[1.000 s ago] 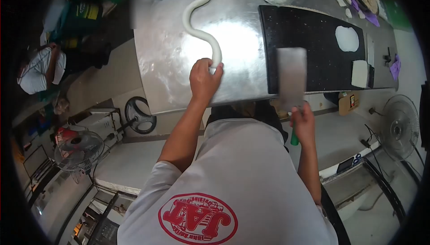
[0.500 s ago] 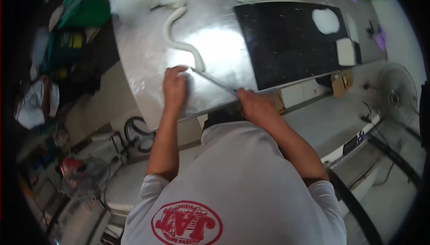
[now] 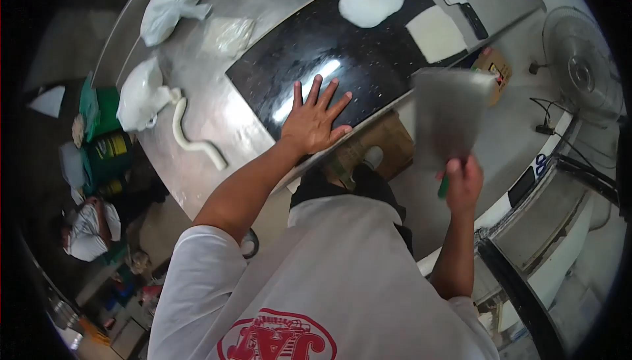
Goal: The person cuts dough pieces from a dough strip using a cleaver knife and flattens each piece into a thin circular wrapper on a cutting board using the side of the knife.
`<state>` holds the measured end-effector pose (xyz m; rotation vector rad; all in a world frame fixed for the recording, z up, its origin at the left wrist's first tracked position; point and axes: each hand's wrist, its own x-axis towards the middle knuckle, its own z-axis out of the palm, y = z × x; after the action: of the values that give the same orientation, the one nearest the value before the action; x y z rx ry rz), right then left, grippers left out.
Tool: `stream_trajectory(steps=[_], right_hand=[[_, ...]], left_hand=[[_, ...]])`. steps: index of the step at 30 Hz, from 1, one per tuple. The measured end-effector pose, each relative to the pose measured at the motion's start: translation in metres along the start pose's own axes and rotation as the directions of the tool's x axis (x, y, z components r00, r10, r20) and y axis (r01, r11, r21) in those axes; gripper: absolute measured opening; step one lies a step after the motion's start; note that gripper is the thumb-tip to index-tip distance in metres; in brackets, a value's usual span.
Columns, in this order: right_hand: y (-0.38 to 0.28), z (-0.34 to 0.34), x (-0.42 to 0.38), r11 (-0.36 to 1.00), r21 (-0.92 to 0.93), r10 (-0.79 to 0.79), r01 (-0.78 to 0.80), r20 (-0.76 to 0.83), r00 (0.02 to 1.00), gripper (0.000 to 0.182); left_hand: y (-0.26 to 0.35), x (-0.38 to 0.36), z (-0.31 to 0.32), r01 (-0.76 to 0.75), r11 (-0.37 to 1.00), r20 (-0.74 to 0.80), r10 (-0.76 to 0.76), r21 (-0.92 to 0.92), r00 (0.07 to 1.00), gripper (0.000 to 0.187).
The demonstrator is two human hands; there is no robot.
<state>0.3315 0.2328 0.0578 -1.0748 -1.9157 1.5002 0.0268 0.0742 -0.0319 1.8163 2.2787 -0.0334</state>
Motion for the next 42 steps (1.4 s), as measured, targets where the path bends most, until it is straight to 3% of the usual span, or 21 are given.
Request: stream_trajectory(steps=[3, 5, 6, 9, 12, 13, 14, 15, 16, 17, 20, 22, 24, 27, 28, 29, 32, 34, 36, 39, 42], right_hand=[[0.015, 0.032, 0.098, 0.986, 0.165, 0.032, 0.011, -0.258, 0.966, 0.028], [0.066, 0.048, 0.16, 0.915, 0.318, 0.307, -0.246, -0.156, 0.939, 0.027], [0.069, 0.053, 0.173, 0.774, 0.422, 0.521, -0.472, -0.002, 0.854, 0.025], [0.065, 0.059, 0.168, 0.748, 0.434, 0.574, -0.502, -0.045, 0.818, 0.024], [0.042, 0.069, 0.103, 0.801, 0.17, 0.581, -0.574, 0.012, 0.814, 0.023], [0.034, 0.076, 0.077, 0.817, 0.069, 0.567, -0.572, 0.082, 0.82, 0.022], [0.04, 0.086, 0.051, 0.832, -0.038, 0.547, -0.554, 0.228, 0.806, 0.023], [0.051, 0.097, 0.026, 0.846, -0.133, 0.526, -0.516, 0.366, 0.768, 0.025], [0.05, 0.113, 0.006, 0.914, -0.206, 0.405, -0.349, 0.489, 0.773, 0.038], [0.089, 0.132, -0.012, 0.957, -0.272, 0.244, -0.096, 0.586, 0.773, 0.052], [0.09, 0.15, -0.001, 0.919, -0.323, 0.367, -0.227, 0.484, 0.794, 0.061], [0.088, 0.146, 0.023, 0.919, -0.302, 0.376, -0.254, 0.476, 0.795, 0.062], [0.033, 0.123, 0.084, 0.795, -0.486, 0.596, -0.363, 0.517, 0.614, 0.059], [0.032, 0.126, 0.084, 0.813, -0.488, 0.533, -0.319, 0.401, 0.745, 0.057], [0.041, 0.125, 0.063, 0.864, -0.396, 0.481, -0.311, 0.466, 0.743, 0.059], [0.053, 0.128, 0.035, 0.905, -0.299, 0.421, -0.302, 0.528, 0.738, 0.061], [0.073, 0.148, -0.017, 0.905, -0.408, 0.297, -0.123, 0.396, 0.869, 0.074], [0.051, 0.146, -0.009, 0.778, -0.5, 0.561, -0.379, 0.283, 0.778, 0.085], [0.047, 0.135, 0.022, 0.783, -0.495, 0.556, -0.377, 0.285, 0.781, 0.083], [0.034, 0.127, 0.079, 0.794, -0.57, 0.467, -0.21, 0.351, 0.812, 0.082], [0.046, 0.134, 0.061, 0.85, -0.467, 0.433, -0.242, 0.358, 0.827, 0.083]], left_hand=[[0.003, 0.032, -0.009, -0.079, 0.997, 0.043, 0.078, 0.025, 0.996, 0.072], [0.002, 0.036, -0.008, -0.104, 0.994, 0.03, 0.102, 0.041, 0.994, 0.072], [0.003, 0.034, -0.007, -0.113, 0.992, 0.031, 0.111, 0.05, 0.993, 0.072], [-0.001, 0.038, -0.005, -0.093, 0.995, -0.007, 0.093, -0.046, 0.996, 0.076], [-0.005, 0.038, -0.016, -0.078, 0.972, 0.012, 0.082, -0.22, 0.997, 0.08], [-0.005, 0.039, -0.015, -0.062, 0.934, -0.05, 0.048, -0.353, 0.998, 0.08], [-0.002, 0.035, -0.028, -0.087, 0.957, -0.068, 0.07, -0.278, 0.995, 0.078], [-0.007, 0.034, -0.022, -0.243, 0.946, -0.083, 0.23, -0.213, 0.97, 0.077], [-0.013, 0.033, -0.011, -0.403, 0.902, -0.085, 0.394, -0.153, 0.915, 0.077], [-0.017, 0.023, 0.004, -0.458, 0.881, -0.029, 0.458, -0.115, 0.888, 0.076], [-0.022, 0.042, 0.004, -0.526, 0.836, -0.041, 0.527, -0.158, 0.849, 0.075], [-0.024, 0.072, -0.007, -0.539, 0.838, -0.052, 0.536, -0.085, 0.842, 0.074], [-0.026, 0.102, -0.011, -0.51, 0.859, -0.105, 0.505, -0.034, 0.857, 0.074], [-0.024, 0.12, -0.017, -0.498, 0.867, -0.148, 0.493, 0.004, 0.858, 0.073], [-0.022, 0.104, -0.014, -0.495, 0.869, -0.14, 0.489, -0.008, 0.861, 0.073], [-0.02, 0.08, -0.012, -0.578, 0.813, -0.099, 0.571, -0.071, 0.815, 0.072], [-0.009, 0.047, 0.001, -0.683, 0.71, -0.027, 0.689, -0.17, 0.724, 0.071], [-0.006, 0.06, 0.003, -0.726, 0.653, 0.009, 0.745, -0.214, 0.667, 0.07], [-0.011, 0.088, -0.009, -0.675, 0.731, -0.026, 0.676, -0.094, 0.736, 0.071], [-0.026, 0.134, -0.022, -0.635, 0.772, -0.122, 0.63, -0.005, 0.767, 0.071], [-0.028, 0.122, -0.016, -0.6, 0.8, -0.147, 0.593, -0.009, 0.792, 0.071]])
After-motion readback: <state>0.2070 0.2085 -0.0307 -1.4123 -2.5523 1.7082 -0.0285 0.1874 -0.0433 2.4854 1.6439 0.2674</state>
